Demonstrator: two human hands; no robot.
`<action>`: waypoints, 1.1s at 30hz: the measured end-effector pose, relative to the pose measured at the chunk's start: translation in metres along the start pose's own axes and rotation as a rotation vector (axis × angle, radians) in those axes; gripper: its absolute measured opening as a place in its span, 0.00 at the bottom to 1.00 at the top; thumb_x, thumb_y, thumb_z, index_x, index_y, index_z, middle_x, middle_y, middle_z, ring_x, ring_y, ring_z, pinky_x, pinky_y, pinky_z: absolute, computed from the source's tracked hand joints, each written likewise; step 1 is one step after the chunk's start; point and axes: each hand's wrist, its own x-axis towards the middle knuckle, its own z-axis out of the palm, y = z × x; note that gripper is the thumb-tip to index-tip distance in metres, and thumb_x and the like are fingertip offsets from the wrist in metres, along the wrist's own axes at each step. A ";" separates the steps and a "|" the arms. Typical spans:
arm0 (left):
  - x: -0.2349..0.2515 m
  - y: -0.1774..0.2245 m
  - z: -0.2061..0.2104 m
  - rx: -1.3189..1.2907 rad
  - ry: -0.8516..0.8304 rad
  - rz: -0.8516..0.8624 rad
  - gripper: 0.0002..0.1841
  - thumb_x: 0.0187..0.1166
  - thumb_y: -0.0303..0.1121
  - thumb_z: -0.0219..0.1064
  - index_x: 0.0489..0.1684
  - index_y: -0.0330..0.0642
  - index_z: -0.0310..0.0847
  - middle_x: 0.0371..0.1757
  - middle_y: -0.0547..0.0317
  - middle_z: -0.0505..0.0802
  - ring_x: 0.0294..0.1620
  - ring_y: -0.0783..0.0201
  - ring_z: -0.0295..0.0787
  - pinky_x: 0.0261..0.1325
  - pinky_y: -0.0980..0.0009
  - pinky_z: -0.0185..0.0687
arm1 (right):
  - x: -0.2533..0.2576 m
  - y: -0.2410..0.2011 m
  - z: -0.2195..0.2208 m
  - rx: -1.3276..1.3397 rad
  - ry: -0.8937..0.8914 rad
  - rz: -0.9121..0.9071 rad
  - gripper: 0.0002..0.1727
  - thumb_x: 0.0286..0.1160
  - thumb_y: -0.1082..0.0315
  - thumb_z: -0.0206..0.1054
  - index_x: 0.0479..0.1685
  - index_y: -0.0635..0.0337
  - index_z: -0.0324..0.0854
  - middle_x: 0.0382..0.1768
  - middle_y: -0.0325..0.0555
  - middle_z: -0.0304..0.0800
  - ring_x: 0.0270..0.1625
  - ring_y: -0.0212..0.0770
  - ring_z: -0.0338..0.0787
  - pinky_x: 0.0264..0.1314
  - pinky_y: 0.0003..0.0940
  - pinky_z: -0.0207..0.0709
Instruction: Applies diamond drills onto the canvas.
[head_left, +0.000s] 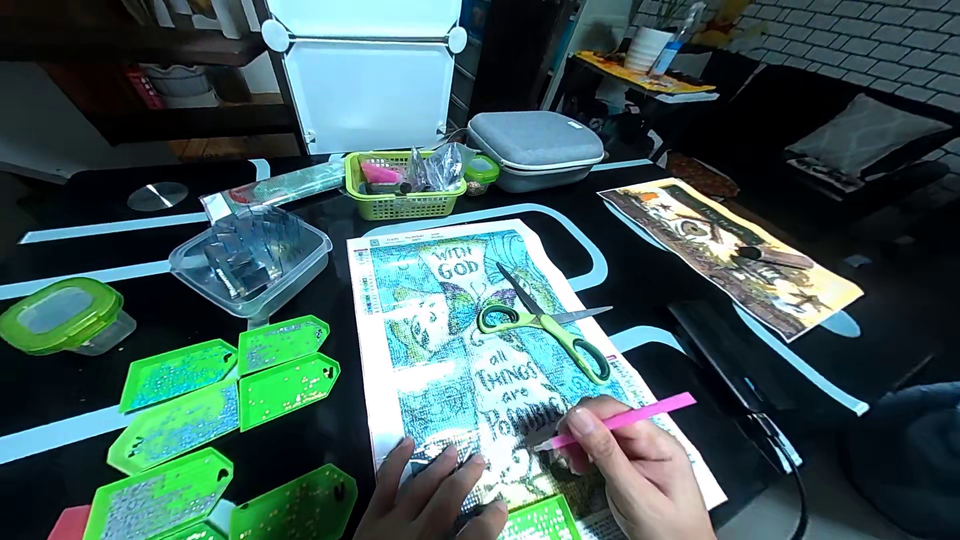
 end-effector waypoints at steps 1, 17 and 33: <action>0.000 0.000 0.000 0.003 -0.001 0.002 0.24 0.78 0.56 0.68 0.67 0.55 0.88 0.76 0.52 0.87 0.81 0.47 0.78 0.87 0.36 0.49 | -0.001 0.001 -0.002 0.010 0.023 0.021 0.12 0.91 0.60 0.60 0.41 0.51 0.87 0.31 0.29 0.92 0.31 0.19 0.89 0.33 0.14 0.83; 0.001 -0.002 -0.002 -0.108 -0.059 0.029 0.25 0.81 0.53 0.68 0.68 0.48 0.87 0.76 0.45 0.86 0.83 0.43 0.75 0.89 0.43 0.54 | -0.037 -0.008 -0.016 -0.122 -0.158 -0.017 0.13 0.92 0.61 0.59 0.40 0.60 0.80 0.29 0.39 0.87 0.33 0.21 0.87 0.39 0.16 0.81; 0.000 -0.002 -0.001 -0.032 -0.041 0.035 0.25 0.81 0.57 0.66 0.68 0.52 0.87 0.76 0.50 0.87 0.81 0.48 0.78 0.88 0.41 0.52 | -0.039 -0.012 -0.011 -0.181 -0.221 -0.080 0.15 0.92 0.62 0.58 0.37 0.63 0.78 0.28 0.46 0.84 0.34 0.29 0.87 0.41 0.20 0.81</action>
